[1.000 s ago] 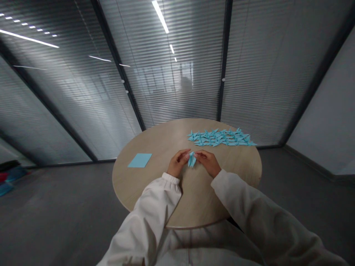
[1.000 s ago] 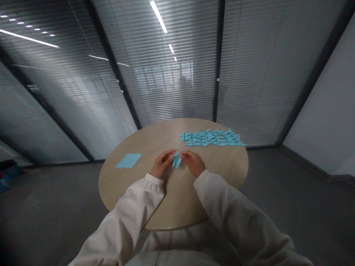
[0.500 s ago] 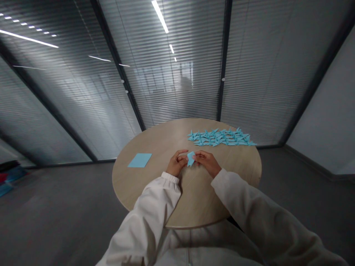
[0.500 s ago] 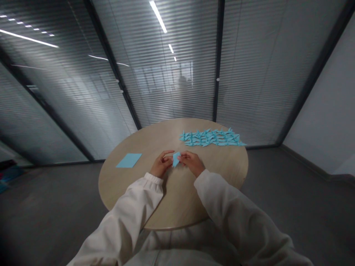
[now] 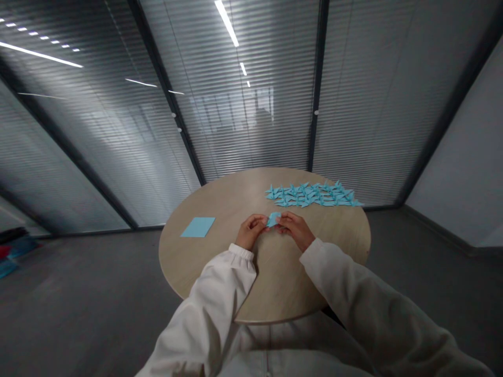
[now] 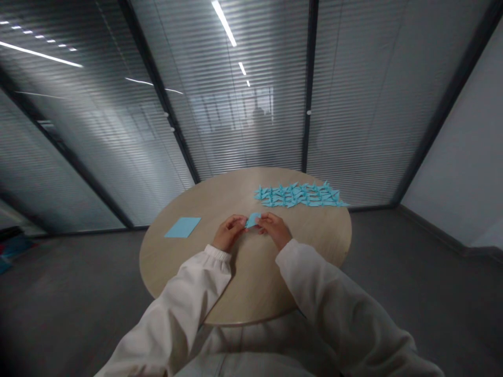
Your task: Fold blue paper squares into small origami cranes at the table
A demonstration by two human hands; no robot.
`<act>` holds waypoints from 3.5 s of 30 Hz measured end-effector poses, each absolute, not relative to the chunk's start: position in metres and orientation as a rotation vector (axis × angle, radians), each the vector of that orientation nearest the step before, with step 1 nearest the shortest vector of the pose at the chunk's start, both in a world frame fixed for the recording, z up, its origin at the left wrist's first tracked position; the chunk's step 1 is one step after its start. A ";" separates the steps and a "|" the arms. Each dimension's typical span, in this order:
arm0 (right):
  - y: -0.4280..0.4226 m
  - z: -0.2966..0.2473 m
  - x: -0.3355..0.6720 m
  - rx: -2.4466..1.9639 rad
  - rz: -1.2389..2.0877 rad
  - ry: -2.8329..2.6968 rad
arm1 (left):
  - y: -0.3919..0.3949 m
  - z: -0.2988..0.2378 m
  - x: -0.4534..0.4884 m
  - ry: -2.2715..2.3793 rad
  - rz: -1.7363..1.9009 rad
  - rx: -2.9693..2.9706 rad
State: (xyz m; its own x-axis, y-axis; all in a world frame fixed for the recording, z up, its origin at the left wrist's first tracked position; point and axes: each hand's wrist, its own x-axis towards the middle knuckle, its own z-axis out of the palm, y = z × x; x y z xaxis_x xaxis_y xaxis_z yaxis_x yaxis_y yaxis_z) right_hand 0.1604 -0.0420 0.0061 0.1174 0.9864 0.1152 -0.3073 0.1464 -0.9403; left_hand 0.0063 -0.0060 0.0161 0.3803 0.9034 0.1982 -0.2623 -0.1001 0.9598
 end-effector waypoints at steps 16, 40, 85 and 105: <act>-0.047 0.008 0.161 -0.791 1.477 -0.987 | -0.014 0.026 0.004 0.720 1.295 1.682; -0.050 0.014 0.159 -0.727 1.419 -0.956 | -0.016 0.026 0.003 0.719 1.392 1.805; -0.044 0.007 0.161 -0.864 1.215 -0.994 | -0.007 0.017 0.002 0.695 1.370 1.636; -0.044 0.008 0.159 -0.908 0.971 -1.208 | -0.013 0.028 0.003 0.687 1.391 1.550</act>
